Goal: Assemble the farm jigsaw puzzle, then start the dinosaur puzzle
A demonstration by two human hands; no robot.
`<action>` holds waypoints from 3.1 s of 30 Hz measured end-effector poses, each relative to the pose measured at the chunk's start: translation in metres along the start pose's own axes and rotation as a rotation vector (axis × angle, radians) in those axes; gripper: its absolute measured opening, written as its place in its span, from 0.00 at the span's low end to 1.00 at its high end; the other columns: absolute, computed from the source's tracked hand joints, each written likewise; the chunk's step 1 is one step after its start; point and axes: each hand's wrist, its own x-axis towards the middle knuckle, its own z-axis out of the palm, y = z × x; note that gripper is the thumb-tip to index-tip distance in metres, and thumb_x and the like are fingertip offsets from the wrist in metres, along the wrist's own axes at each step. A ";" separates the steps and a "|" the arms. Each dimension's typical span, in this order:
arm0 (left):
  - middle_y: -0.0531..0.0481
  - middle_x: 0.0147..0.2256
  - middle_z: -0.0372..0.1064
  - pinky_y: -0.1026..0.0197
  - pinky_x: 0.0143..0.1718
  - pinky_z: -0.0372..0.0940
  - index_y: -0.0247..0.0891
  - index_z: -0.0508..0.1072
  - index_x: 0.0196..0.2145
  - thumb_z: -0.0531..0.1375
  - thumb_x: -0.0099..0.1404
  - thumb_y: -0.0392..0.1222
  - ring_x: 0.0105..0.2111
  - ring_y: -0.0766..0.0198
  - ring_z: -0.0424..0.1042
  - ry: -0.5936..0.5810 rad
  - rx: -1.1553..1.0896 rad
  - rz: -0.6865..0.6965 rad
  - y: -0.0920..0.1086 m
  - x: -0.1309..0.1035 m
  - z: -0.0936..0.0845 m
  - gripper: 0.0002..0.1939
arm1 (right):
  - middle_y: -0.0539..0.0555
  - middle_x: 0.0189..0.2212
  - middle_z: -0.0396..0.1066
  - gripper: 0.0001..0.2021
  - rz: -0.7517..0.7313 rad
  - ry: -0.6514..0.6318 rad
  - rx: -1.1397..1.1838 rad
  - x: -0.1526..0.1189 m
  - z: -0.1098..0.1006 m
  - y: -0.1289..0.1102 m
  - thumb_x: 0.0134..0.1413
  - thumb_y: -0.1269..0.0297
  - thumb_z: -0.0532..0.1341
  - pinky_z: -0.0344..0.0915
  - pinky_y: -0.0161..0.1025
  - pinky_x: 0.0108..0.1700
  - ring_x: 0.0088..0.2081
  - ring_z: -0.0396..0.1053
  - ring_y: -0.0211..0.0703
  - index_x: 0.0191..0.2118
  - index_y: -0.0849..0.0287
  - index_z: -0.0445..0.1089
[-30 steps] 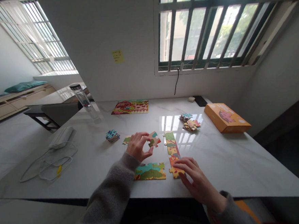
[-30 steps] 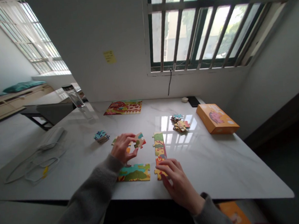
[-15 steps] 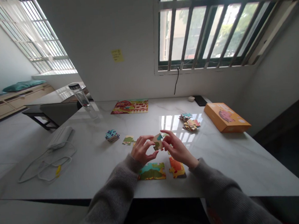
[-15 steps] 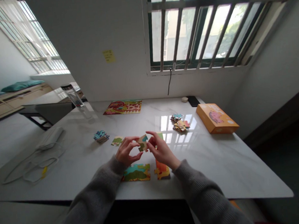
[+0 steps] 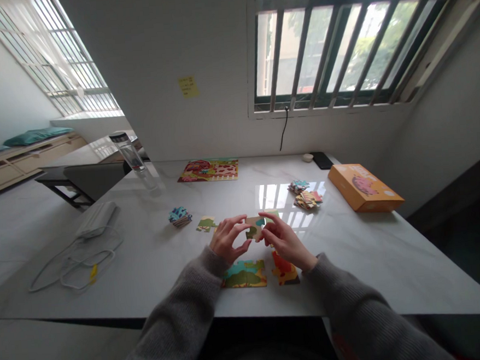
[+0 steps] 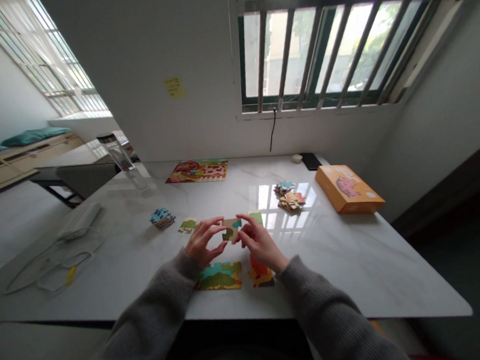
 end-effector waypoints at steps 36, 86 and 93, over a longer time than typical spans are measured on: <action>0.53 0.27 0.74 0.61 0.36 0.69 0.37 0.73 0.49 0.59 0.69 0.40 0.27 0.65 0.74 -0.074 -0.490 -0.421 0.002 0.002 -0.001 0.12 | 0.51 0.31 0.71 0.13 -0.046 0.063 -0.350 0.000 -0.006 0.003 0.63 0.58 0.59 0.62 0.39 0.34 0.31 0.66 0.40 0.50 0.56 0.70; 0.48 0.32 0.74 0.59 0.38 0.70 0.35 0.72 0.48 0.62 0.67 0.48 0.32 0.63 0.74 -0.100 -0.721 -0.640 -0.002 -0.003 0.003 0.16 | 0.52 0.29 0.75 0.15 0.017 0.022 -0.027 0.000 0.002 0.001 0.58 0.50 0.64 0.68 0.40 0.32 0.28 0.71 0.40 0.37 0.57 0.67; 0.49 0.28 0.73 0.64 0.28 0.66 0.33 0.75 0.44 0.62 0.64 0.50 0.28 0.65 0.71 -0.020 -0.708 -0.813 -0.009 0.000 0.001 0.18 | 0.55 0.35 0.75 0.05 -0.209 0.090 -0.662 -0.003 -0.003 0.008 0.58 0.62 0.65 0.71 0.49 0.43 0.38 0.72 0.48 0.37 0.56 0.70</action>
